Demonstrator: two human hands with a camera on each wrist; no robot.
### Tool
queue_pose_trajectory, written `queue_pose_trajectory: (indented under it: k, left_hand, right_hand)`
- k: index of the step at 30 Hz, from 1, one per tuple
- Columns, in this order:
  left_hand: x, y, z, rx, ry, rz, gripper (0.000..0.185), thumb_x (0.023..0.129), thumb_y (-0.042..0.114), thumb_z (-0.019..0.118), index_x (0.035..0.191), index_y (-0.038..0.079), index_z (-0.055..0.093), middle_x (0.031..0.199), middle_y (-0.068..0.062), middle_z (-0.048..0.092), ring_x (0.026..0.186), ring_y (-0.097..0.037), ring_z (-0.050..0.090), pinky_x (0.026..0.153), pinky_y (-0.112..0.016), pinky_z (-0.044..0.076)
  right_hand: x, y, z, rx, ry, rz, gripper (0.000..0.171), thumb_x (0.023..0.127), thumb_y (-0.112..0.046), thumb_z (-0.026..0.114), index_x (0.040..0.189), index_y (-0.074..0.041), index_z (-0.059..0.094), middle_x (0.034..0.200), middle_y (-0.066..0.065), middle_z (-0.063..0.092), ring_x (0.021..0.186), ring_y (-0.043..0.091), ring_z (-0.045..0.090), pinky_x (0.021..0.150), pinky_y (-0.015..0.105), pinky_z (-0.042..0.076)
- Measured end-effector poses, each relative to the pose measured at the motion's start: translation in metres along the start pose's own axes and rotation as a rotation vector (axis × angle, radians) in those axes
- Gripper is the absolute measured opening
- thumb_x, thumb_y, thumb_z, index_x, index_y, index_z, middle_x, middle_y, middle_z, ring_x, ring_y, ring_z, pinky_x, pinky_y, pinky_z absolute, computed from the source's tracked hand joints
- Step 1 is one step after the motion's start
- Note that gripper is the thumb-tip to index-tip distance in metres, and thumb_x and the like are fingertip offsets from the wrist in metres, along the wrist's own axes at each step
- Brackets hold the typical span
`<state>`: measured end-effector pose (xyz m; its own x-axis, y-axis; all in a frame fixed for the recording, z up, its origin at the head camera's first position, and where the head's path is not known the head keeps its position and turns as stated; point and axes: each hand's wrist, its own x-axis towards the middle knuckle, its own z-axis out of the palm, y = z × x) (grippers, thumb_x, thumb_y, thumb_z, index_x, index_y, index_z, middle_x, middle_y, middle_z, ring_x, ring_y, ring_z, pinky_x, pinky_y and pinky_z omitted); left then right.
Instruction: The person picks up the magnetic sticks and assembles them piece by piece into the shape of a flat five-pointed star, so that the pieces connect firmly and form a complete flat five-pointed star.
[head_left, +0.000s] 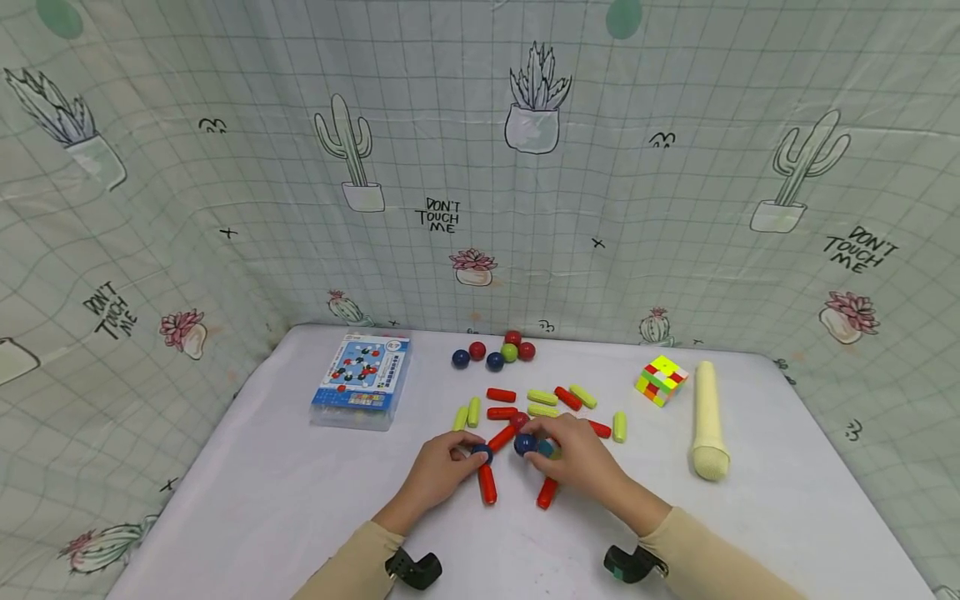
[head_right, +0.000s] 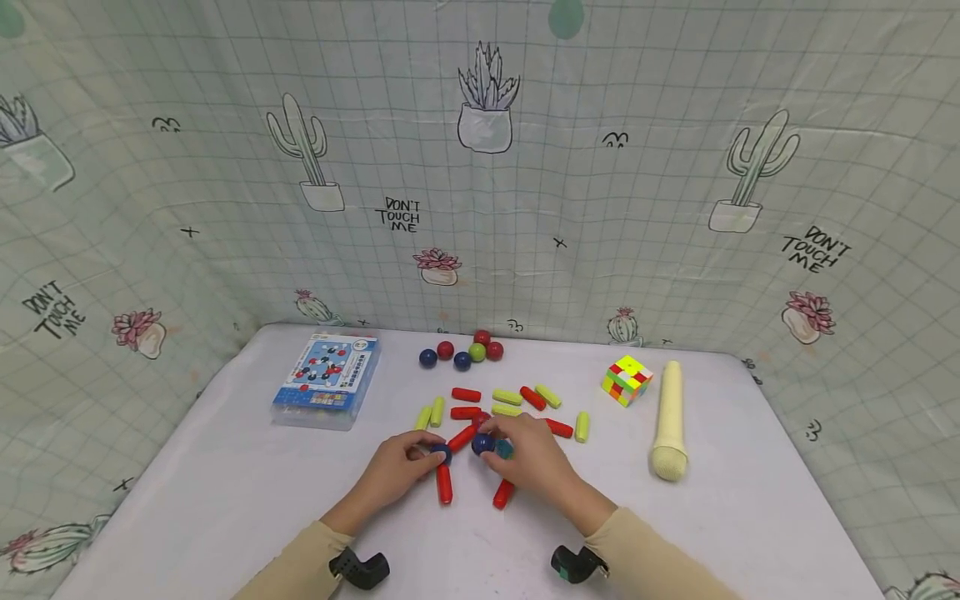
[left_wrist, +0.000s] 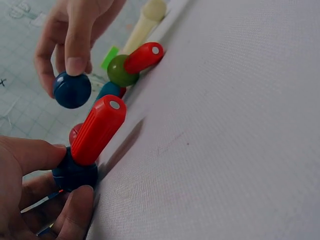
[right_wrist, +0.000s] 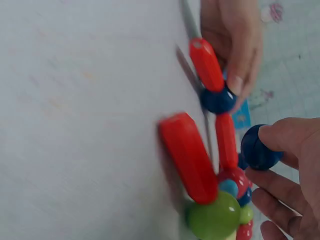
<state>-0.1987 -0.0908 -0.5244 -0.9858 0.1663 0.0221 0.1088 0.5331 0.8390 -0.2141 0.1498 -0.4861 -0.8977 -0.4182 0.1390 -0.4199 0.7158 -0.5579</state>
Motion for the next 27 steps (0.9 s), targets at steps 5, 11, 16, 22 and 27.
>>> queue_pose_trajectory:
  k: [5, 11, 16, 22, 27]
  left_hand:
    - [0.000, 0.001, -0.001, -0.011, -0.007, 0.005, 0.023, 0.094, 0.021, 0.075, 0.113, 0.009, 0.073, 0.084, 0.002, 0.061, 0.070, -0.014, 0.051, 0.058, -0.022, 0.042]
    - [0.001, 0.001, -0.001, -0.018, -0.014, -0.011, 0.023, 0.093, 0.022, 0.075, 0.112, 0.010, 0.072, 0.082, 0.002, 0.060, 0.068, -0.014, 0.051, 0.056, -0.022, 0.041]
    - [0.001, 0.000, -0.002, -0.030, -0.020, -0.016, 0.023, 0.093, 0.022, 0.075, 0.112, 0.009, 0.072, 0.078, 0.002, 0.060, 0.066, -0.014, 0.051, 0.055, -0.022, 0.040]
    - [0.002, -0.001, -0.002, -0.038, -0.026, -0.007, 0.023, 0.094, 0.022, 0.075, 0.112, 0.008, 0.072, 0.075, 0.003, 0.060, 0.064, -0.013, 0.051, 0.055, -0.022, 0.040]
    - [0.002, -0.003, -0.002, -0.052, -0.033, 0.008, 0.024, 0.094, 0.022, 0.074, 0.112, 0.007, 0.072, 0.075, 0.003, 0.060, 0.064, -0.012, 0.051, 0.055, -0.022, 0.041]
  right_hand:
    - [-0.017, -0.008, 0.012, 0.000, -0.069, -0.056, 0.033, 0.086, -0.024, 0.083, 0.116, -0.021, 0.071, 0.102, -0.011, 0.070, 0.101, 0.014, 0.060, 0.091, 0.045, 0.049]
    - [-0.032, -0.016, 0.022, 0.020, -0.143, -0.059, 0.031, 0.087, -0.032, 0.082, 0.114, -0.025, 0.070, 0.096, -0.021, 0.064, 0.095, 0.008, 0.056, 0.090, 0.042, 0.046]
    - [-0.043, -0.019, 0.029, 0.053, -0.173, -0.067, 0.027, 0.087, -0.035, 0.081, 0.110, -0.028, 0.069, 0.094, -0.021, 0.058, 0.089, 0.006, 0.050, 0.076, 0.027, 0.046]
    - [-0.048, -0.021, 0.037, 0.060, -0.192, -0.068, 0.027, 0.088, -0.039, 0.080, 0.111, -0.033, 0.067, 0.096, -0.024, 0.058, 0.091, 0.002, 0.049, 0.081, 0.029, 0.046]
    - [-0.049, -0.022, 0.041, 0.036, -0.173, -0.069, 0.029, 0.087, -0.040, 0.080, 0.112, -0.032, 0.068, 0.094, -0.024, 0.058, 0.090, 0.002, 0.048, 0.080, 0.031, 0.043]
